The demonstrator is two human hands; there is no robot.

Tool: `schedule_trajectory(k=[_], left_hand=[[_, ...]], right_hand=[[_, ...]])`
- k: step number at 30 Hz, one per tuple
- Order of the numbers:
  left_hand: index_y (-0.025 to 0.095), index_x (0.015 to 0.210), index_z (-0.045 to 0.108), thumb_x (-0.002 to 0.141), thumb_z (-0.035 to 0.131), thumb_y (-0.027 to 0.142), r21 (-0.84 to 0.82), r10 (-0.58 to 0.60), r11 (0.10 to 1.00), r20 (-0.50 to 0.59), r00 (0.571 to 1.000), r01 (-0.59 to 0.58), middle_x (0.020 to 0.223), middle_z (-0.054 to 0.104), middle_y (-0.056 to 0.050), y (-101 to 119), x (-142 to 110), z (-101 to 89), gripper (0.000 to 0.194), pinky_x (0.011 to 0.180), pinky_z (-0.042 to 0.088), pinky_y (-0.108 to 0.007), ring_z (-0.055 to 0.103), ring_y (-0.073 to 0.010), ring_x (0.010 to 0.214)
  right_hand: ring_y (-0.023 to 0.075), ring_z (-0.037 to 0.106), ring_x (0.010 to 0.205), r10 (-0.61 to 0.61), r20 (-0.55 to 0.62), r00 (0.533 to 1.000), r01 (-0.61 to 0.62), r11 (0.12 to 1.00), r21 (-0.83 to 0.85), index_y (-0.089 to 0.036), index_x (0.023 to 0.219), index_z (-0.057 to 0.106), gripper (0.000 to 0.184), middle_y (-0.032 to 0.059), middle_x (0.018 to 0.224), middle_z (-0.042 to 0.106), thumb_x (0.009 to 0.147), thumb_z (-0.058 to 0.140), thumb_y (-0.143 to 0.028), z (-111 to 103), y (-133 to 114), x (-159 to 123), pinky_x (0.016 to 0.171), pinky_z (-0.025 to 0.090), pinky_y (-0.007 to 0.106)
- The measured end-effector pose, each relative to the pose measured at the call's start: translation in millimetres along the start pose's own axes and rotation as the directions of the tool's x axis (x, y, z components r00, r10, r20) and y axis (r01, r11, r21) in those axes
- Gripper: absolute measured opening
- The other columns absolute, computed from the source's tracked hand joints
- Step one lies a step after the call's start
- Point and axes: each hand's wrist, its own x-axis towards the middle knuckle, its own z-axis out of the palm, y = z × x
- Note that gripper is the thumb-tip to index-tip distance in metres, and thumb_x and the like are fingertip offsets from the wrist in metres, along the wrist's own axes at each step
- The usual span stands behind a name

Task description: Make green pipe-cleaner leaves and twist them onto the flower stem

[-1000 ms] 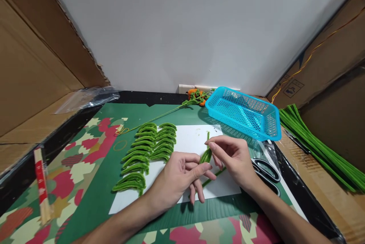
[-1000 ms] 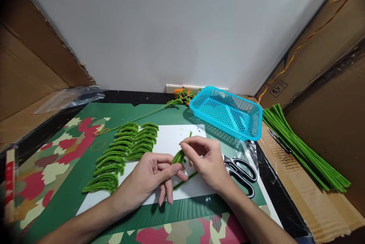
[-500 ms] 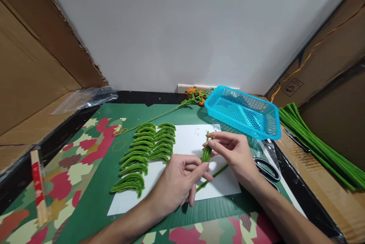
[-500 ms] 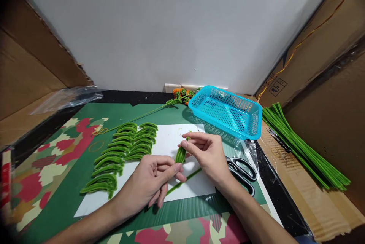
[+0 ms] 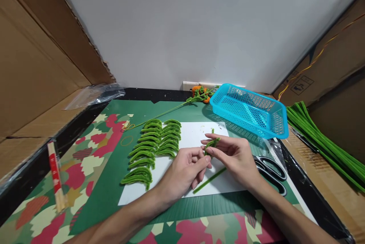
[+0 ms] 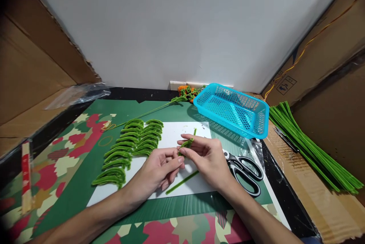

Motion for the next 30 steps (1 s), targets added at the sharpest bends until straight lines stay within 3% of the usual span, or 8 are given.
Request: schedule_trajectory(k=[4, 7, 13, 16, 21, 26, 30], left_hand=[[0.017, 0.076, 0.059, 0.091, 0.072, 0.056, 0.036, 0.001, 0.999, -0.030, 1.000, 0.000, 0.045, 0.050, 0.007, -1.8, -1.1, 1.2, 0.043, 0.034, 0.028, -0.012, 0.040, -0.0043, 0.034], [0.017, 0.077, 0.059, 0.089, 0.074, 0.057, -0.042, -0.001, 0.999, 0.012, 1.000, 0.001, 0.045, 0.050, 0.007, -1.6, 1.0, 0.3, 0.044, 0.033, 0.027, -0.012, 0.043, -0.0052, 0.034], [0.016, 0.081, 0.060, 0.090, 0.076, 0.055, -0.072, 0.020, 0.997, 0.041, 0.999, -0.017, 0.051, 0.057, 0.005, -0.4, 1.9, 1.5, 0.043, 0.033, 0.029, -0.011, 0.048, -0.0052, 0.036], [0.016, 0.080, 0.060, 0.089, 0.076, 0.055, -0.055, 0.003, 0.998, 0.037, 0.999, -0.001, 0.051, 0.057, 0.005, -1.2, 0.7, 2.5, 0.043, 0.032, 0.029, -0.011, 0.048, -0.0052, 0.036], [0.014, 0.082, 0.064, 0.089, 0.076, 0.052, -0.045, 0.047, 0.998, 0.021, 0.999, -0.046, 0.050, 0.058, 0.004, 2.2, 1.9, -4.1, 0.040, 0.033, 0.030, -0.011, 0.048, -0.0051, 0.036], [0.013, 0.082, 0.065, 0.088, 0.078, 0.050, -0.056, 0.077, 0.995, -0.031, 0.997, -0.079, 0.049, 0.057, 0.004, 8.8, 1.5, -8.4, 0.039, 0.032, 0.029, -0.011, 0.047, -0.0051, 0.034], [0.014, 0.089, 0.066, 0.091, 0.076, 0.051, -0.060, 0.110, 0.992, -0.014, 0.994, -0.110, 0.061, 0.058, 0.005, 9.9, -1.8, -3.7, 0.038, 0.032, 0.030, -0.013, 0.053, -0.0059, 0.036]], right_hand=[[0.0230, 0.084, 0.089, -0.092, -0.033, 0.995, 0.087, 0.987, -0.138, -0.025, 0.112, 0.084, 0.026, 0.0052, 0.103, 0.085, 0.087, 0.079, -0.019, -0.3, 1.0, -3.7, 0.081, 0.069, 0.032], [0.0212, 0.083, 0.083, -0.185, -0.067, 0.980, 0.164, 0.957, -0.238, -0.026, 0.103, 0.086, 0.021, 0.0040, 0.099, 0.085, 0.087, 0.079, -0.015, -1.5, -0.1, -3.7, 0.076, 0.068, 0.028], [0.0201, 0.082, 0.075, -0.037, -0.061, 0.997, 0.037, 0.999, -0.004, -0.024, 0.107, 0.085, 0.023, 0.0058, 0.097, 0.085, 0.084, 0.083, -0.020, -1.9, -5.0, 4.3, 0.069, 0.068, 0.026], [0.0175, 0.078, 0.059, -0.092, -0.137, 0.986, 0.083, 0.994, -0.068, -0.022, 0.096, 0.086, 0.011, 0.0053, 0.089, 0.085, 0.086, 0.081, -0.021, 1.0, -3.4, 1.2, 0.058, 0.066, 0.025], [0.0193, 0.076, 0.055, -0.148, -0.184, 0.972, 0.132, 0.986, -0.098, -0.022, 0.097, 0.087, 0.011, 0.0040, 0.074, 0.082, 0.088, 0.081, -0.024, 1.9, -2.9, -2.5, 0.055, 0.067, 0.030], [0.0186, 0.074, 0.054, -0.168, -0.411, 0.896, 0.156, 0.986, -0.064, -0.021, 0.098, 0.086, 0.015, 0.0043, 0.076, 0.081, 0.089, 0.083, -0.033, -16.6, -8.7, 8.6, 0.053, 0.067, 0.033], [0.0156, 0.071, 0.058, -0.161, -0.319, 0.934, 0.156, 0.987, -0.042, -0.021, 0.093, 0.086, 0.017, 0.0051, 0.081, 0.080, 0.093, 0.079, -0.037, -21.7, -12.1, 12.0, 0.051, 0.062, 0.027]])
